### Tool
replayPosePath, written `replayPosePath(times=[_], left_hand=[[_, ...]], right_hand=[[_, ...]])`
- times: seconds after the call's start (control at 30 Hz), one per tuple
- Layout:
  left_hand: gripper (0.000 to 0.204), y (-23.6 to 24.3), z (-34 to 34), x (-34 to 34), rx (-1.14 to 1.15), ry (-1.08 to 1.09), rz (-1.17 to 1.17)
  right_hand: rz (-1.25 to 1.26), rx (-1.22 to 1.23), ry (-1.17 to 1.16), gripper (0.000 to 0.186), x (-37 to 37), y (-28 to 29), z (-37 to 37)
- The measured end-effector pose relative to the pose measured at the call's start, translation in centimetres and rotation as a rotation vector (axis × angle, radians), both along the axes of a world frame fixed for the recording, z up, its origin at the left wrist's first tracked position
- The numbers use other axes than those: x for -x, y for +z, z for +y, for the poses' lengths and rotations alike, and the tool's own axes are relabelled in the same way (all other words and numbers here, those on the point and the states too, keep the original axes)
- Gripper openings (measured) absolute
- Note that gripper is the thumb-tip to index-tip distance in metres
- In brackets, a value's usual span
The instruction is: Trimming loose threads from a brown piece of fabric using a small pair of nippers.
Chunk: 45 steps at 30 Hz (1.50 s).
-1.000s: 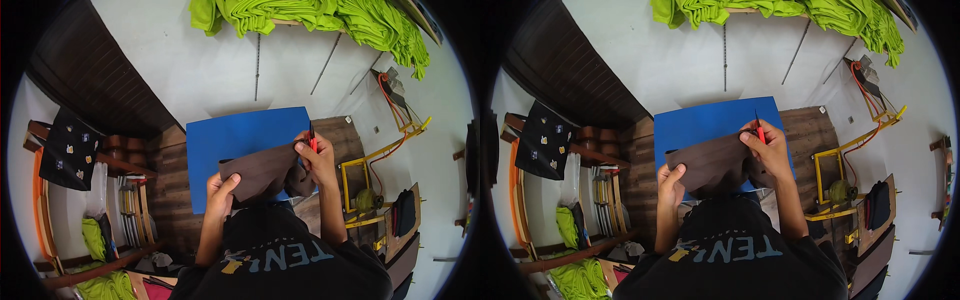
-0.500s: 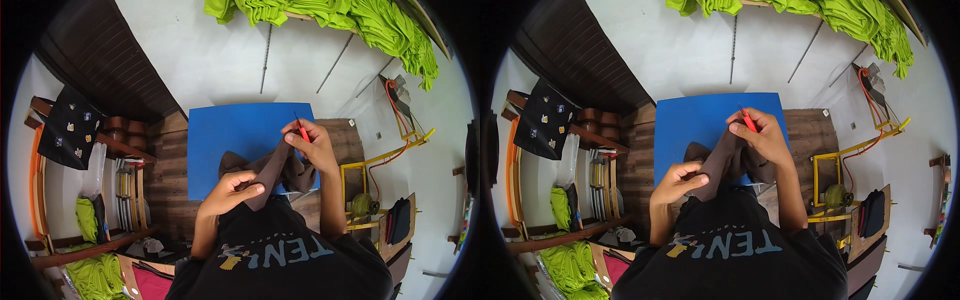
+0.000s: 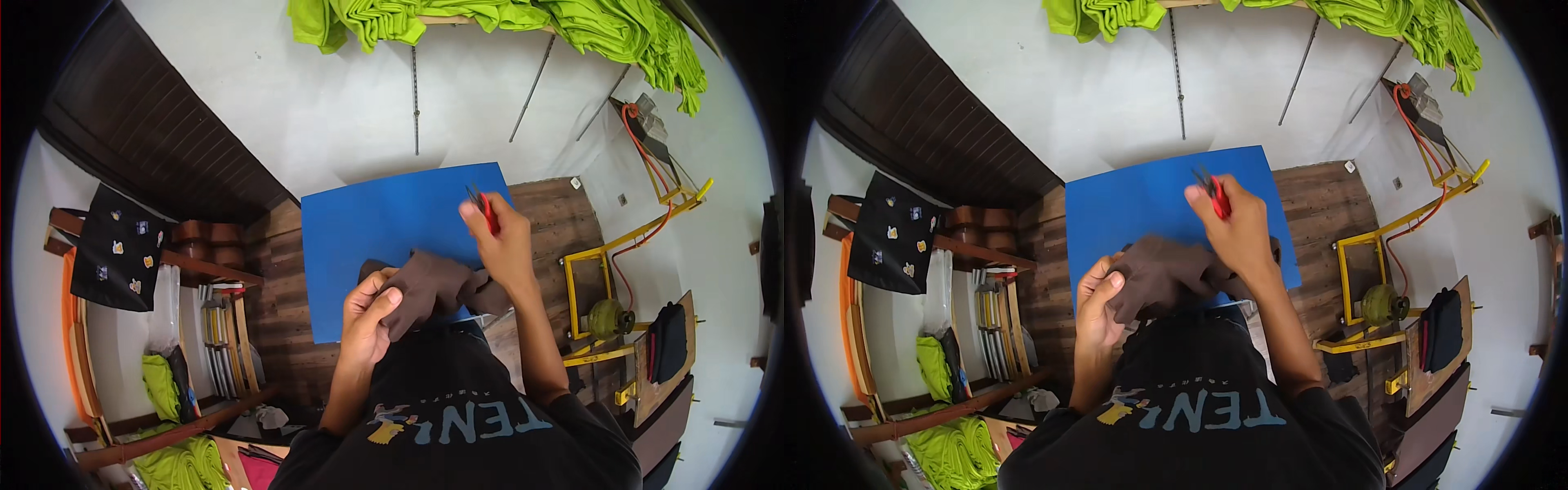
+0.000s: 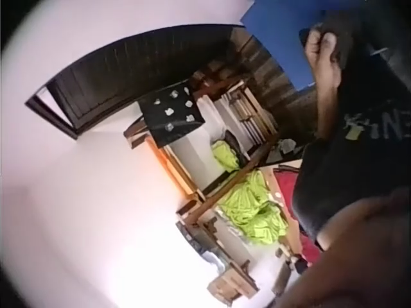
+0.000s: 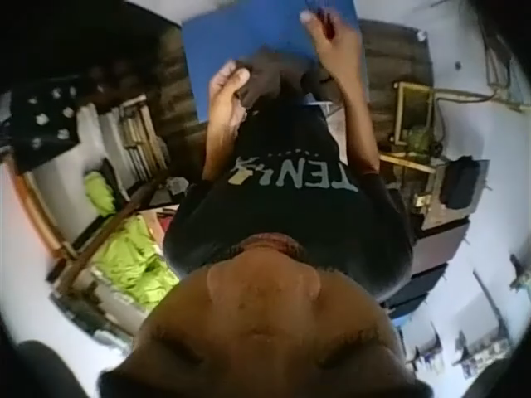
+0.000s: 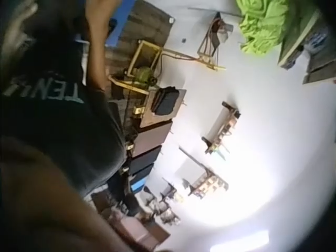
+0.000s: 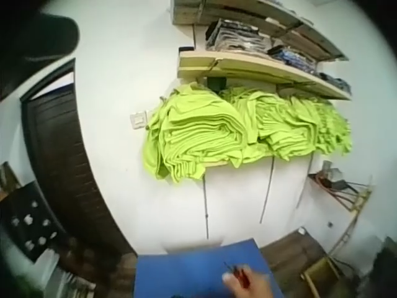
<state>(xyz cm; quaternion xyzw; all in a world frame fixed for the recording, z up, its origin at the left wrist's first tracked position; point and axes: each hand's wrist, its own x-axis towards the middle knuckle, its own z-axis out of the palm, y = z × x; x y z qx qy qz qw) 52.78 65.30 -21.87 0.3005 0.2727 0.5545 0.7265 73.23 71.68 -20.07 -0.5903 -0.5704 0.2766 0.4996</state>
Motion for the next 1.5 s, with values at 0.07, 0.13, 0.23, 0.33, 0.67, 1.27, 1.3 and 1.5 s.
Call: replayPosePath(times=[0.07,0.13,0.23,0.33,0.67,1.27,1.3,1.5], left_hand=[[0.011,0.0,1.1,-0.6,0.027,0.013,-0.031],[0.011,0.1,2.3,-1.2,0.121,-0.042,-0.104],[0.009,-0.2,3.1,-1.9,0.095,-0.016,-0.07],[0.008,-0.4,3.9,-2.4,-0.027,0.05,0.029],[0.008,0.0,5.6,-2.2,-0.164,0.111,0.16],[0.008,1.0,5.6,0.0,0.001,0.054,0.007],[0.008,0.9,5.4,0.1,0.037,0.04,-0.01],[0.01,0.6,4.7,1.2,0.083,-0.014,-0.058]], right_hand=[[-0.079,0.019,0.111,0.035,-1.2,0.7,-1.2],[-0.163,-0.049,0.205,0.033,-1.1,1.5,-2.4],[-0.255,-0.041,0.272,0.032,-0.1,1.0,-3.5],[-0.27,-0.044,0.29,0.032,0.0,0.3,-3.2],[-0.303,-0.051,0.335,0.032,1.0,1.4,-1.3],[0.314,0.252,0.261,0.035,1.3,-2.1,2.7],[0.321,0.277,0.25,0.037,1.3,-3.4,3.8],[0.749,0.82,0.671,0.034,-0.3,-6.3,6.2]])
